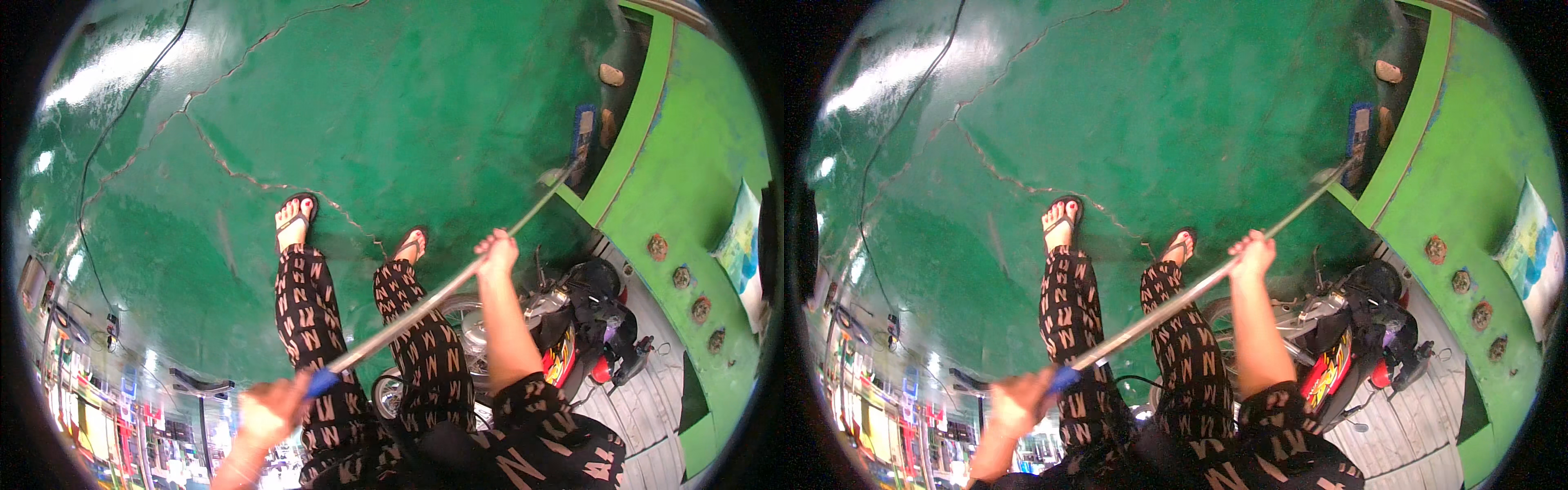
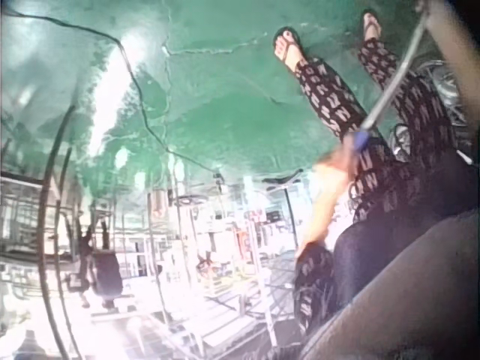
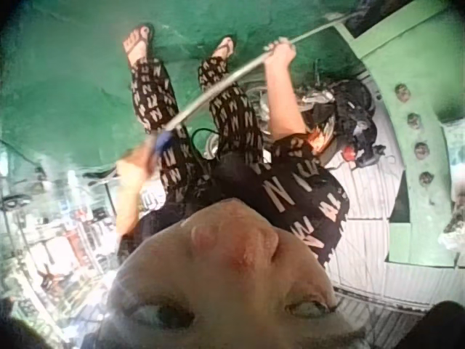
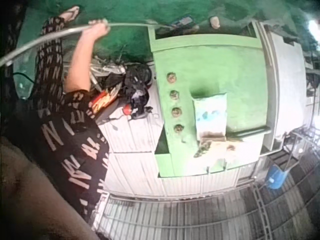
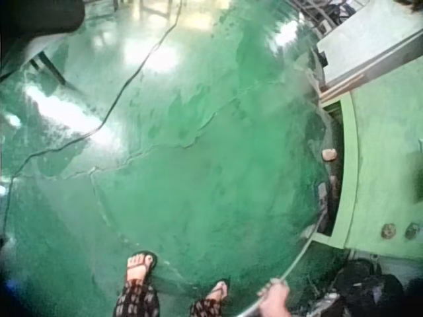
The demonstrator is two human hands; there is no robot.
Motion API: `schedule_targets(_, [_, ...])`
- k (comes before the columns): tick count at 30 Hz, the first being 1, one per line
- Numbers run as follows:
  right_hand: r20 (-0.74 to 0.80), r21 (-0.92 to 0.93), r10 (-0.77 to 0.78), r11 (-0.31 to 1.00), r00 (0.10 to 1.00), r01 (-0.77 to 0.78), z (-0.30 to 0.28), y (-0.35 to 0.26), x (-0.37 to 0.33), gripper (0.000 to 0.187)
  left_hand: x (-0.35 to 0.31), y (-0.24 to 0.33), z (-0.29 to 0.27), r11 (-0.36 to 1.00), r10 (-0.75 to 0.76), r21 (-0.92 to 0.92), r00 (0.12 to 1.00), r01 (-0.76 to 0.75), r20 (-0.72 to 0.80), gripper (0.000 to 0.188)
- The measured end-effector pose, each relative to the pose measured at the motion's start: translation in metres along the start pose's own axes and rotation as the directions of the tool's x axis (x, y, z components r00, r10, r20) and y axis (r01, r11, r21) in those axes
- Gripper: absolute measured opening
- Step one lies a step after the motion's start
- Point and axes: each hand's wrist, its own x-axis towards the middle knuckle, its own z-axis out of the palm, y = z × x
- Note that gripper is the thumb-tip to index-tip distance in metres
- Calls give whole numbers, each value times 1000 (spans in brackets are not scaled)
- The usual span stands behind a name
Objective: The person mops a green concrete floor in a workshop using a flat mop and a hose. They rinse the mop head with water from the hose and continue cleaning the floor around parked motorcycles and metal racks.
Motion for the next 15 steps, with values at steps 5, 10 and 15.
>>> schedule_targets(5, [74, 424, 10, 905, 997, -41, 90, -3, -30, 11, 37, -60, -112, 861, 196, 494, 976, -124, -97, 36])
schedule_targets(10, [-8, 554, -58, 831, 998, 53, 124, -78, -5, 16, 135, -35, -182, 658, 511, 685, 853, -314, -100, 49])
schedule_targets(15, [-88, 508, -68, 855, 994, 103, 91, -119, 99, 6, 233, 24, -164, 608, 633, 701, 761, -372, -145, 40])
